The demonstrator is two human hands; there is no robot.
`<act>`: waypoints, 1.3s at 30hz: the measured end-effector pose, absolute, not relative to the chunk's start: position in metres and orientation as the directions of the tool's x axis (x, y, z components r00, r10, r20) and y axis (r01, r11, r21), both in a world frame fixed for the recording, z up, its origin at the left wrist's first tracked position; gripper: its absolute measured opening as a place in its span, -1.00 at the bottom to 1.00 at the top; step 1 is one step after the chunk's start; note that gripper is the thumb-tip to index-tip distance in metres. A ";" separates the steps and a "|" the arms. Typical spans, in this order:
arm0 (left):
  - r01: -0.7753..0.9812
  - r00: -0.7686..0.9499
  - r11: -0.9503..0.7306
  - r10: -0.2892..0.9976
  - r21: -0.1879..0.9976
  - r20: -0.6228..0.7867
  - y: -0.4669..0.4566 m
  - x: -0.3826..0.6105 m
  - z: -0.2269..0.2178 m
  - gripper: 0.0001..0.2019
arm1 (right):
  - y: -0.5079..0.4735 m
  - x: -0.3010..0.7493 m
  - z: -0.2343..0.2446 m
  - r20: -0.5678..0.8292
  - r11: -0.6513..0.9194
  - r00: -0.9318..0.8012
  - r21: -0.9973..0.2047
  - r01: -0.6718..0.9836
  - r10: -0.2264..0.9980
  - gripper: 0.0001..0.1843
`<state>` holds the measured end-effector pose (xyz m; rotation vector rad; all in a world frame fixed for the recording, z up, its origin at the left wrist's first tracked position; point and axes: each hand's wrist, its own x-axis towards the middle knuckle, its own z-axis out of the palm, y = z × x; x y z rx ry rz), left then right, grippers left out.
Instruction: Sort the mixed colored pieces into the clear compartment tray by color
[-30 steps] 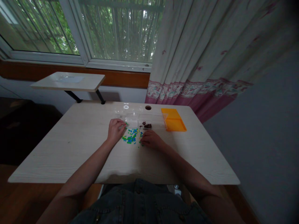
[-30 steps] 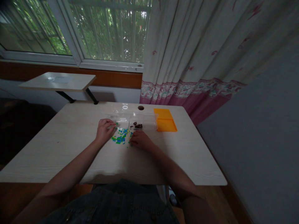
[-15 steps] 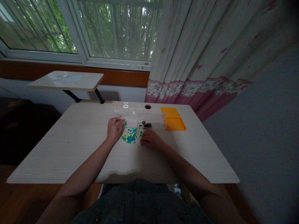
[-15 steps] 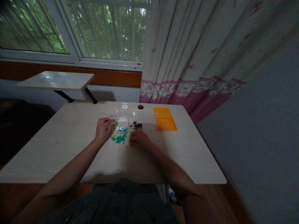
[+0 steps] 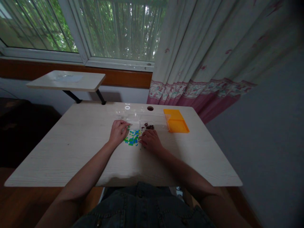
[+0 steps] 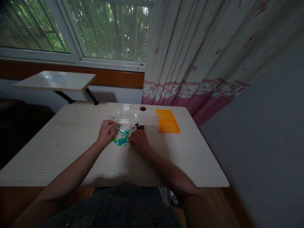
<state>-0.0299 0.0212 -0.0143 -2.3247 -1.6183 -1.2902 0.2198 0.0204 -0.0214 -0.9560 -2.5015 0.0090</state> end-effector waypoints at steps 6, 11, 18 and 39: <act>0.740 0.220 -0.546 0.749 0.393 0.626 0.018 -0.026 -0.013 -0.74 | 0.019 0.216 -0.024 0.405 0.746 -0.643 -0.181 0.641 0.650 -0.87; 0.687 0.334 -0.623 0.728 0.373 0.599 0.015 -0.020 -0.011 -0.74 | 0.020 0.218 -0.028 0.477 0.757 -0.611 -0.211 0.618 0.632 -0.89; 0.621 0.495 -0.708 0.687 0.337 0.532 0.010 -0.007 -0.009 -0.74 | 0.028 0.219 -0.029 0.610 0.744 -0.456 -0.376 0.552 0.648 -0.90; 0.665 0.490 -0.712 0.643 0.224 0.589 0.006 0.001 -0.012 -0.81 | 0.027 0.214 -0.033 0.576 0.700 -0.402 -0.531 0.477 0.711 -0.72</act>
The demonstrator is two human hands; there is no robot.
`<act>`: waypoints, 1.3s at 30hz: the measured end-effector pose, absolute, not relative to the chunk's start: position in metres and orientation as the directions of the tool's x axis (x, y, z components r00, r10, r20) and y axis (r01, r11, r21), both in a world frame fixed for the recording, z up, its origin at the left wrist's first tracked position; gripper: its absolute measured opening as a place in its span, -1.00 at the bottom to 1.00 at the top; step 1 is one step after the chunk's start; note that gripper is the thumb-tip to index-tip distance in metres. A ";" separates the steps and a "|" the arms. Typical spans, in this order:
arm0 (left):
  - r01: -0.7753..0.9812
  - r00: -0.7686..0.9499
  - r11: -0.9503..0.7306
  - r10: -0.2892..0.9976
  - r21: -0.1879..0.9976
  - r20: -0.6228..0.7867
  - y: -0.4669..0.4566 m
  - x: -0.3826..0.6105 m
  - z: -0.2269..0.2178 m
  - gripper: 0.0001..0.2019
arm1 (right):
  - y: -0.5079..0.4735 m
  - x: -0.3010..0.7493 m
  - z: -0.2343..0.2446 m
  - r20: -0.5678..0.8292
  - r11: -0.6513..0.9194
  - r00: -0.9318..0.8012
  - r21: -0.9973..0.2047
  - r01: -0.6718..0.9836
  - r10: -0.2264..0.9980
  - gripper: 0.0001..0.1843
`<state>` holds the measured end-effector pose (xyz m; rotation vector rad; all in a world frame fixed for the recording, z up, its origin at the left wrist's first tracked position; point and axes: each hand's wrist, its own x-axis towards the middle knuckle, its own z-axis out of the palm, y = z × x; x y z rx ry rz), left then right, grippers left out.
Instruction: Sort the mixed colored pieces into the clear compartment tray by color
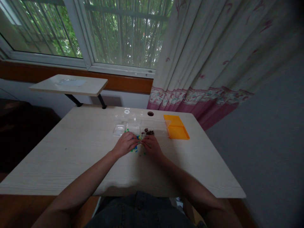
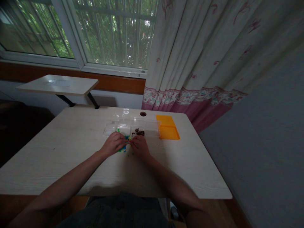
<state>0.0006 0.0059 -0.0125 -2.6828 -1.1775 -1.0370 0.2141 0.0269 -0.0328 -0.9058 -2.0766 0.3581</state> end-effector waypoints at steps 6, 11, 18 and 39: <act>0.703 0.355 -0.637 0.701 0.318 0.619 0.013 -0.012 -0.012 -0.87 | 0.029 0.218 -0.034 0.558 0.717 -0.460 -0.447 0.534 0.690 -0.79; 0.744 0.183 -0.538 0.735 0.398 0.653 0.019 -0.024 -0.012 -0.85 | 0.033 0.219 -0.026 0.477 0.758 -0.597 -0.307 0.575 0.646 -0.83; 0.752 0.127 -0.491 0.763 0.440 0.634 0.020 -0.026 -0.015 -0.85 | 0.038 0.207 -0.008 0.354 0.809 -0.731 -0.170 0.563 0.583 -0.70; 0.789 0.074 -0.423 0.786 0.447 0.614 0.023 -0.027 -0.017 -0.87 | 0.040 0.218 -0.022 0.503 0.728 -0.539 -0.339 0.596 0.676 -0.88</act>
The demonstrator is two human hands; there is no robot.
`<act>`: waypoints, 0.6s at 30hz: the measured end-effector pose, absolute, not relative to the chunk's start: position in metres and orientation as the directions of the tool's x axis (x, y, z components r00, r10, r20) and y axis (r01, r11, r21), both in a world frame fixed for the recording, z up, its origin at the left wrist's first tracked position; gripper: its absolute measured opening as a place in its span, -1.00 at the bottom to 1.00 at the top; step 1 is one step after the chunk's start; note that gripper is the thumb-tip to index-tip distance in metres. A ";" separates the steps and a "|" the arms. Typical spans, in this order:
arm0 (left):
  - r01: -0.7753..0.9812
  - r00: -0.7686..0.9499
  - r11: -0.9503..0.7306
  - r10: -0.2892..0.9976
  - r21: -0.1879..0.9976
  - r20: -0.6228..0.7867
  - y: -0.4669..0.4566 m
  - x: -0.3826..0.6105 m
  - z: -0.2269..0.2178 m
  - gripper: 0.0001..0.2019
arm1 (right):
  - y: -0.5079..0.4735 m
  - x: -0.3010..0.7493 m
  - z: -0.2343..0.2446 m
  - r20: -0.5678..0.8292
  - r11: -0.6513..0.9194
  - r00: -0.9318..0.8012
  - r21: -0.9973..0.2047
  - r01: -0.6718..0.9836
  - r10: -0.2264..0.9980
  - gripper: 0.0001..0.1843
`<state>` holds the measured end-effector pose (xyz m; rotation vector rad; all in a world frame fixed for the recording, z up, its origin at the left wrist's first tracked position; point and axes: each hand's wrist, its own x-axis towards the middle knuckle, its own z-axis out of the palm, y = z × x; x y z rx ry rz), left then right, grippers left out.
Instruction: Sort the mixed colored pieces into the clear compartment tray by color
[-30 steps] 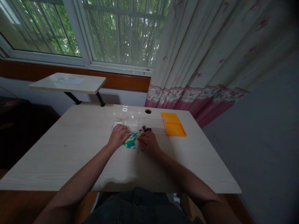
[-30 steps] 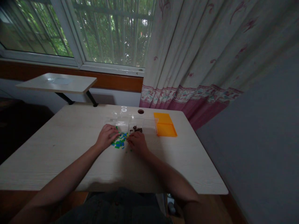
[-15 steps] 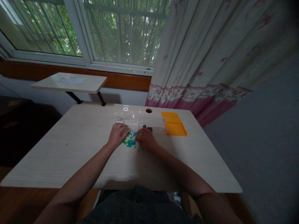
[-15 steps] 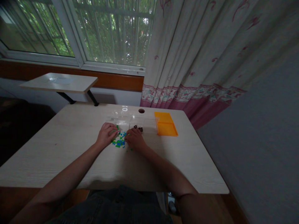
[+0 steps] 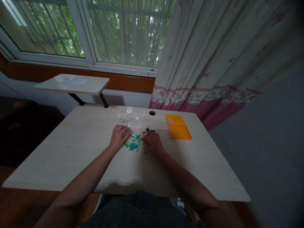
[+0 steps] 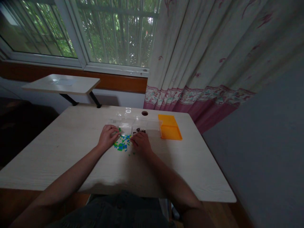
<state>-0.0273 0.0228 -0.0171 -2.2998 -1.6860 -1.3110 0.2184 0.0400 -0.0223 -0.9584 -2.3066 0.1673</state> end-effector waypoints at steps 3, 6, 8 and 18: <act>0.799 0.070 -0.411 0.788 0.438 0.612 0.024 -0.028 -0.017 -0.88 | 0.042 0.219 -0.023 0.504 0.718 -0.519 -0.390 0.576 0.690 -0.87; 0.810 0.067 -0.403 0.785 0.426 0.615 0.025 -0.029 -0.017 -0.87 | 0.042 0.219 -0.023 0.523 0.708 -0.483 -0.444 0.549 0.702 -0.89; 0.817 0.057 -0.393 0.784 0.423 0.619 0.026 -0.029 -0.018 -0.87 | 0.040 0.219 -0.023 0.549 0.714 -0.463 -0.454 0.534 0.696 -0.90; 0.826 0.063 -0.383 0.793 0.415 0.607 0.022 -0.029 -0.018 -0.71 | 0.038 0.217 -0.030 0.558 0.707 -0.443 -0.467 0.532 0.702 -0.82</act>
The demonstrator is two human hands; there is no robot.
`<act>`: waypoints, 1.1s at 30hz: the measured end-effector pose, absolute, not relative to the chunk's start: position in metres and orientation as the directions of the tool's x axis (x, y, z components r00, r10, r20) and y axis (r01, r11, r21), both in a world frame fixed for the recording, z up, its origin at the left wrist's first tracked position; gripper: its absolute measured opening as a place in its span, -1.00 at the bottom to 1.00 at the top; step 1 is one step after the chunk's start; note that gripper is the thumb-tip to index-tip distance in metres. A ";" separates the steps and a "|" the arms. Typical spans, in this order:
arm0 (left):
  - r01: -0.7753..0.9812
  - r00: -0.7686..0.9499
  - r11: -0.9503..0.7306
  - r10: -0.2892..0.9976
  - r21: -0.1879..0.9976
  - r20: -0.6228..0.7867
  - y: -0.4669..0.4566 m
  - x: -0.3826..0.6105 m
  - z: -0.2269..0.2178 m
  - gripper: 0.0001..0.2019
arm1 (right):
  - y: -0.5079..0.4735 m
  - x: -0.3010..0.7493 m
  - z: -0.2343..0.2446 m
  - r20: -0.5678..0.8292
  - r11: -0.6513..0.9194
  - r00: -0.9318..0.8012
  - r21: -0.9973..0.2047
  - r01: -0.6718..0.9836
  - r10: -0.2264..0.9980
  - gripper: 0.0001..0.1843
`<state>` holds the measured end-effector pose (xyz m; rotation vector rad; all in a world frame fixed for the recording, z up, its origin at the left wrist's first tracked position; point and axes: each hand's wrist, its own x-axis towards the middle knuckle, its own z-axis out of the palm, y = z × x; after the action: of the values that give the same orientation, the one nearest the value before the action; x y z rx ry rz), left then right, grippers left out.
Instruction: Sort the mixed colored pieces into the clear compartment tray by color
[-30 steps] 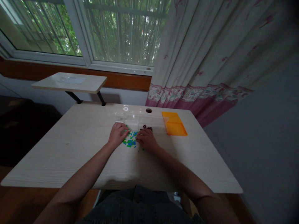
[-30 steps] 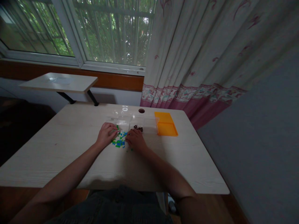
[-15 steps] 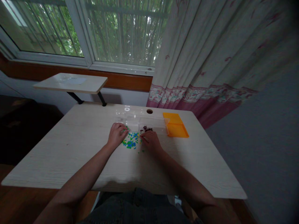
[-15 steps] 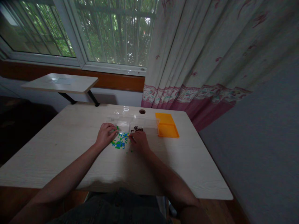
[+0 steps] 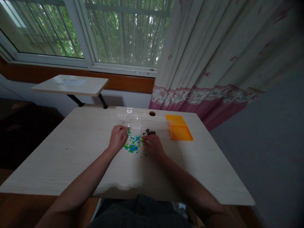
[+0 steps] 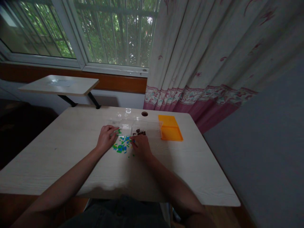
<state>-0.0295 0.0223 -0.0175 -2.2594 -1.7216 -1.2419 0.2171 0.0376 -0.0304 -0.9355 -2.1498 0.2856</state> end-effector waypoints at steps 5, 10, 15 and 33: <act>0.744 0.214 -0.524 0.775 0.415 0.595 0.014 -0.021 -0.011 -0.73 | 0.035 0.217 -0.029 0.556 0.676 -0.396 -0.511 0.531 0.731 -0.80; 0.665 0.400 -0.658 0.714 0.354 0.575 0.008 -0.008 -0.007 -0.76 | 0.034 0.215 -0.029 0.623 0.704 -0.352 -0.514 0.490 0.699 -0.86; 0.646 0.459 -0.699 0.677 0.308 0.575 0.006 -0.001 -0.009 -0.74 | 0.031 0.212 -0.027 0.658 0.744 -0.360 -0.514 0.428 0.662 -0.88; 0.697 0.290 -0.611 0.718 0.374 0.633 0.015 -0.021 -0.011 -0.86 | 0.032 0.219 -0.019 0.512 0.781 -0.600 -0.288 0.554 0.615 -0.90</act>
<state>-0.0212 0.0151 -0.0114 -2.5429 -1.3953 -1.2711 0.2193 0.0316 -0.0193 -0.8668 -2.3647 0.1311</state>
